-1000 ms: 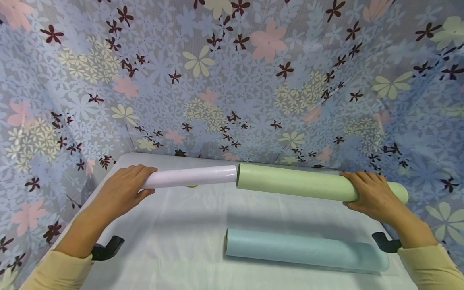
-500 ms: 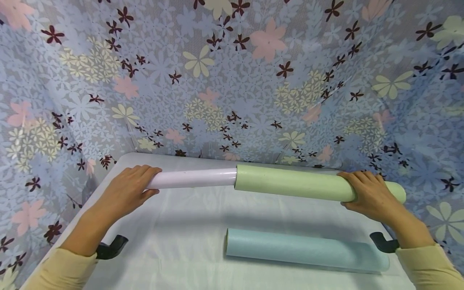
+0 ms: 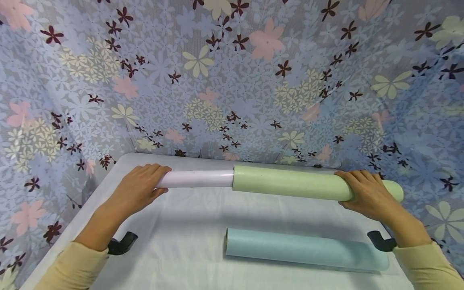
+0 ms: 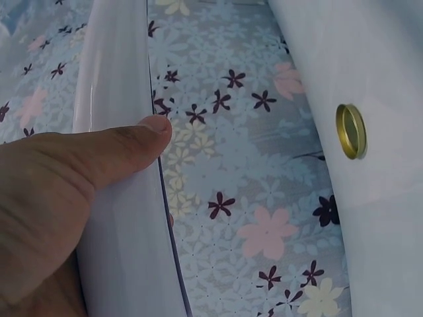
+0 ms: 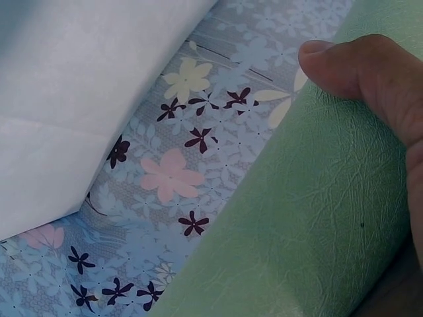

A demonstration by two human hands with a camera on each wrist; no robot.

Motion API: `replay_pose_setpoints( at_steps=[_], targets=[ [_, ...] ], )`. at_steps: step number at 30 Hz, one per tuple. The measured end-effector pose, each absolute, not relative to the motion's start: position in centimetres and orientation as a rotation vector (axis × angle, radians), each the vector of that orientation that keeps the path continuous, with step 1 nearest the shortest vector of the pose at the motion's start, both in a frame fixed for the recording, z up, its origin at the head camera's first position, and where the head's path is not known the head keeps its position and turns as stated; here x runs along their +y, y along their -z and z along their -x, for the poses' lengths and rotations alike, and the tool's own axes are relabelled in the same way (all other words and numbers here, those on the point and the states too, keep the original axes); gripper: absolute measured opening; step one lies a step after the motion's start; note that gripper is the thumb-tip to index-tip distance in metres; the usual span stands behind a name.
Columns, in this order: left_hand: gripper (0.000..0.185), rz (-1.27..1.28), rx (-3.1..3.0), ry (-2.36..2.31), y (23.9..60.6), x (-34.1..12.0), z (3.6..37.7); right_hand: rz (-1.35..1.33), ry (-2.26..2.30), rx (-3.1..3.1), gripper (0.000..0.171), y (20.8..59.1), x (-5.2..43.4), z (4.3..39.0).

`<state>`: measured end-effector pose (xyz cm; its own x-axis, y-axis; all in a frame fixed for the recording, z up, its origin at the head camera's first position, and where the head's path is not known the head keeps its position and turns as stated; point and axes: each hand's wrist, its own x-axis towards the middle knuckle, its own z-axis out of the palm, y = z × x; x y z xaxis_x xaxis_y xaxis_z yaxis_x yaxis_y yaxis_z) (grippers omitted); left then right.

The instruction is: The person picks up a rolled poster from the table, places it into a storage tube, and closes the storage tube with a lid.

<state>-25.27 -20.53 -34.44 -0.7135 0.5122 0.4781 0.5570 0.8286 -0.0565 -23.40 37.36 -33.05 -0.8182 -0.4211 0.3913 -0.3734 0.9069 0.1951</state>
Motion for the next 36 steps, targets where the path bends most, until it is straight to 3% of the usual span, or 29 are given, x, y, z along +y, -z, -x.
replay_pose_setpoints(
  at_steps=[36],
  targets=[
    [0.052,0.876,-2.525,0.092,34.7,-15.6,26.7,-0.57,0.139,-2.634,0.087,33.6,36.8,23.1]
  ],
)
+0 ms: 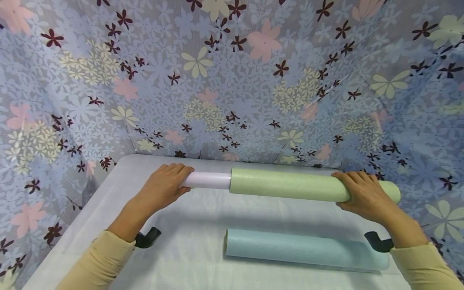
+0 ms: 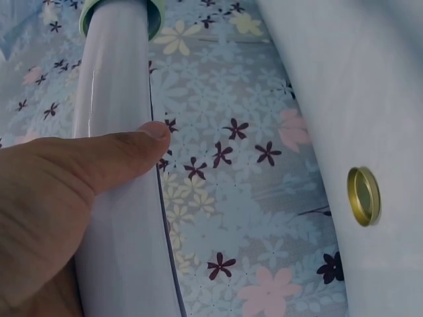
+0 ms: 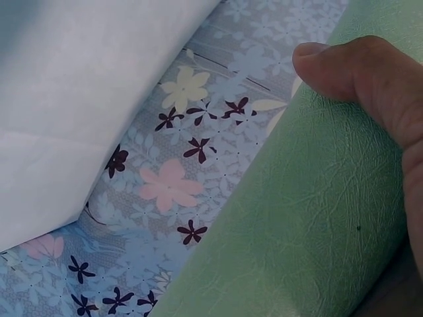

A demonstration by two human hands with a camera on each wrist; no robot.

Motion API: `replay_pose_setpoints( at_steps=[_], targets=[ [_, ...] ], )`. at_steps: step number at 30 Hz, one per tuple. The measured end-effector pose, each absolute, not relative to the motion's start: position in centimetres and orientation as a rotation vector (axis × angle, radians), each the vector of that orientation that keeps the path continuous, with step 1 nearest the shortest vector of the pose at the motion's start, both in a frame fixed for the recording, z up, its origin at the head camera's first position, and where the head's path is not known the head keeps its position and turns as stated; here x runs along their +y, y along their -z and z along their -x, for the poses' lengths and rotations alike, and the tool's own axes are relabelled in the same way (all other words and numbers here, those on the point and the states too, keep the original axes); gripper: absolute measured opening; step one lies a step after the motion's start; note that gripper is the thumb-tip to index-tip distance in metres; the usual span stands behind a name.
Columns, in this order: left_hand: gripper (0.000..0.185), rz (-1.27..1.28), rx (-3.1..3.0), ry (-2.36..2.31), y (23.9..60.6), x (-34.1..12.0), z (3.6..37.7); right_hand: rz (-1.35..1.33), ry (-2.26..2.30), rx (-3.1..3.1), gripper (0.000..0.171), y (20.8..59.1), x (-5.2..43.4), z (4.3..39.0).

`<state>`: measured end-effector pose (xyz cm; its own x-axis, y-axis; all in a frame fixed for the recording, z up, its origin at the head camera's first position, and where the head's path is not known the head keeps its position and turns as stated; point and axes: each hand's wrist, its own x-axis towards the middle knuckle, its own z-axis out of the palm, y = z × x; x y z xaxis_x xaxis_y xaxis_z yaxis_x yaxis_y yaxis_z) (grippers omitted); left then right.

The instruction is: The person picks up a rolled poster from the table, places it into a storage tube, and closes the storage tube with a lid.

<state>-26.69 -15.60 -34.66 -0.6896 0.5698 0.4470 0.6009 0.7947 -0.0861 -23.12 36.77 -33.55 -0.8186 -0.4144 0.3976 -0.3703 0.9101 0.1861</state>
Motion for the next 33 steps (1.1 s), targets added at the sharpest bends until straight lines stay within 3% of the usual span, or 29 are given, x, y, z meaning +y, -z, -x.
replay_pose_setpoints(
  at_steps=[33],
  targets=[
    [0.051,0.922,-2.479,0.096,35.0,-11.7,26.9,-0.604,0.127,-2.613,0.085,34.0,36.6,23.7]
  ],
)
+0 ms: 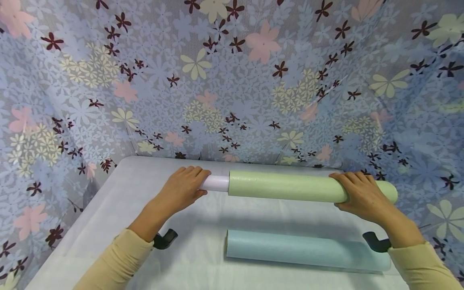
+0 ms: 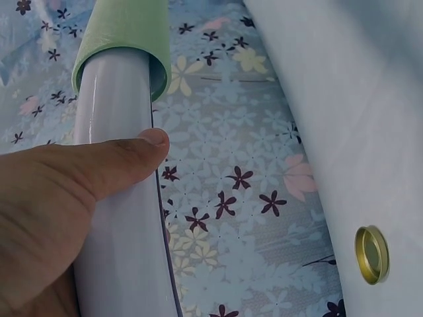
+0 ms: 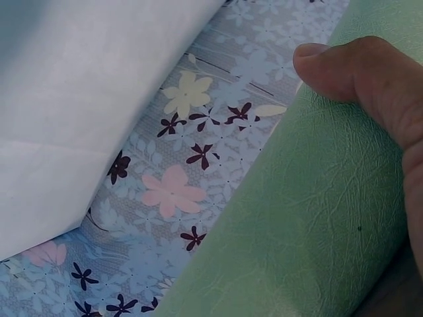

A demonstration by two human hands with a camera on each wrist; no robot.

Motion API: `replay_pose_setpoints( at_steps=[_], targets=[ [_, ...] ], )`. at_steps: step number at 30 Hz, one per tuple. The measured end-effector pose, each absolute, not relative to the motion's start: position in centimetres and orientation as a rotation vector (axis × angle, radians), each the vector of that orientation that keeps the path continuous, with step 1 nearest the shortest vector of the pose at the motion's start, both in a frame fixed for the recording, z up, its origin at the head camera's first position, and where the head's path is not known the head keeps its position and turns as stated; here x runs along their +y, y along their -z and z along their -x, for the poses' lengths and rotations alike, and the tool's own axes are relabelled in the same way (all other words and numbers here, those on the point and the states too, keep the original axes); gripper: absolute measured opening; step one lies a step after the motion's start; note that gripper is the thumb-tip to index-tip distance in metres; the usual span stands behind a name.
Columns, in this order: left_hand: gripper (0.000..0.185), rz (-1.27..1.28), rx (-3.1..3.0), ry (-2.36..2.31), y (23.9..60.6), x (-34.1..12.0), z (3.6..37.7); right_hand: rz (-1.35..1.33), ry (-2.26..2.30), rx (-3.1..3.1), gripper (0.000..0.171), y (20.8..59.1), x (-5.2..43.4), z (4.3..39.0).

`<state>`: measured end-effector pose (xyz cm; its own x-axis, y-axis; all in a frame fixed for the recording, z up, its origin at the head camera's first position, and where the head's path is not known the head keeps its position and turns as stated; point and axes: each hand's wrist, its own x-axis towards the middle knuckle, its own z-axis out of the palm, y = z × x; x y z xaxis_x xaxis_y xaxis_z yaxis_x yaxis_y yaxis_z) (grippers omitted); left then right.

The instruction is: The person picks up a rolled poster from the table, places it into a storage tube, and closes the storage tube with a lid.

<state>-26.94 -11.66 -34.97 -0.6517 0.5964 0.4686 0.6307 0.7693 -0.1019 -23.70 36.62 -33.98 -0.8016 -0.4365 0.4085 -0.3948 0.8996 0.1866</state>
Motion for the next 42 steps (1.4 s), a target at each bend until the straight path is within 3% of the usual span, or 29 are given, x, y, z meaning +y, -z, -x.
replay_pose_setpoints(
  at_steps=[42],
  targets=[
    [0.05,0.972,-2.469,0.039,35.1,-8.1,27.4,-0.643,0.088,-2.594,0.083,34.4,36.4,24.3]
  ],
)
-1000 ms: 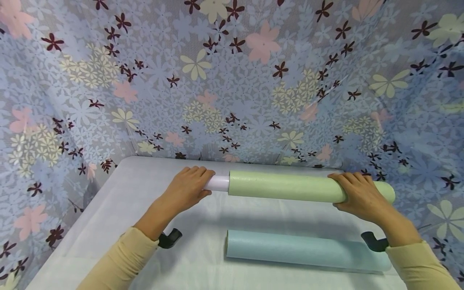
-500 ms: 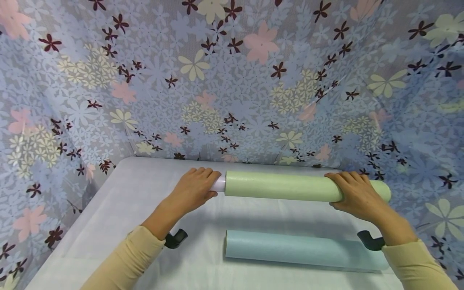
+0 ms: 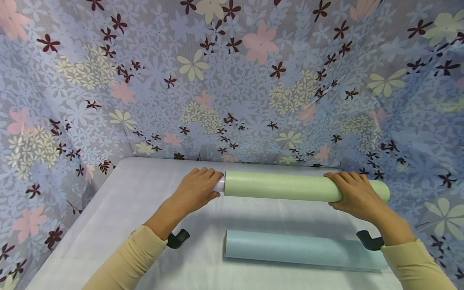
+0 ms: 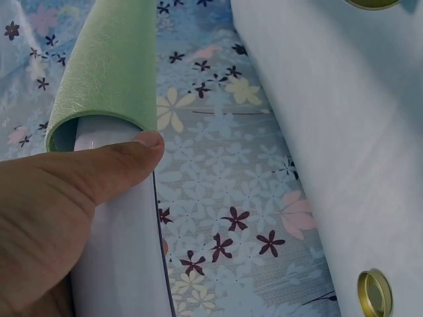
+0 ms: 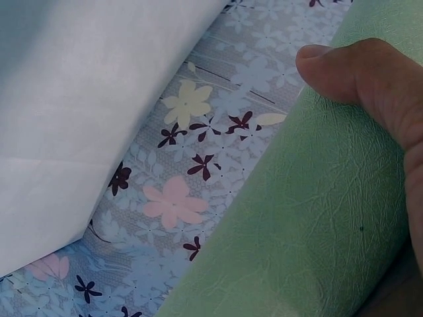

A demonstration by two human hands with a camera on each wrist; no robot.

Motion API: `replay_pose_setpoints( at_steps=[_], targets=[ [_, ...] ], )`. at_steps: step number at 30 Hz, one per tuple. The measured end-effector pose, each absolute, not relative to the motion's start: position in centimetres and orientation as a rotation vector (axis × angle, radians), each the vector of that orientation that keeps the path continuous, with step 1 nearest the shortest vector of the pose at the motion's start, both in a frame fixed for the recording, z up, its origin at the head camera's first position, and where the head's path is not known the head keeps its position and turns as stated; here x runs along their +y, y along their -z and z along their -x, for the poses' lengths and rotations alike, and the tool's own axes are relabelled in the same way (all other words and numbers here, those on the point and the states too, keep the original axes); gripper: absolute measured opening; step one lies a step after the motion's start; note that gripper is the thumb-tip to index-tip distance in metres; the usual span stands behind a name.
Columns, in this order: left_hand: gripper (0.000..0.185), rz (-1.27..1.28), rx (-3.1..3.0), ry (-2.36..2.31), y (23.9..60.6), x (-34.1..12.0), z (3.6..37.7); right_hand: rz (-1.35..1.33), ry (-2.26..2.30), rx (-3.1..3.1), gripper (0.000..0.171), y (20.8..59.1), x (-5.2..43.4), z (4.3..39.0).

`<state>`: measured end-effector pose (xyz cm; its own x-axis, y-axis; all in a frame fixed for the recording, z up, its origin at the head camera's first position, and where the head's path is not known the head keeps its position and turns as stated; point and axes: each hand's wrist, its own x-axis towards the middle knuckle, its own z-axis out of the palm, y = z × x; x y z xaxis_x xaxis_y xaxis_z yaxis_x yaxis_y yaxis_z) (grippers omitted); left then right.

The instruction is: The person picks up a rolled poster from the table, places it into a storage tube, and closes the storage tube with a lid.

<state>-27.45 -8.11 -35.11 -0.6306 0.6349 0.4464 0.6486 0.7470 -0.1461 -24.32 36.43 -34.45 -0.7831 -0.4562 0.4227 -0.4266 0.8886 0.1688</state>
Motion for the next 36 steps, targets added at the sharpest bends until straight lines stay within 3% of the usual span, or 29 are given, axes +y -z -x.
replay_pose_setpoints(
  at_steps=[21,36],
  targets=[
    [0.053,0.968,-2.491,0.013,35.1,-7.8,27.3,-0.626,0.087,-2.608,0.082,34.4,36.4,24.0],
    [0.067,0.945,-2.57,0.021,34.6,-8.9,27.1,-0.627,0.087,-2.599,0.083,34.6,36.6,23.9]
  ],
)
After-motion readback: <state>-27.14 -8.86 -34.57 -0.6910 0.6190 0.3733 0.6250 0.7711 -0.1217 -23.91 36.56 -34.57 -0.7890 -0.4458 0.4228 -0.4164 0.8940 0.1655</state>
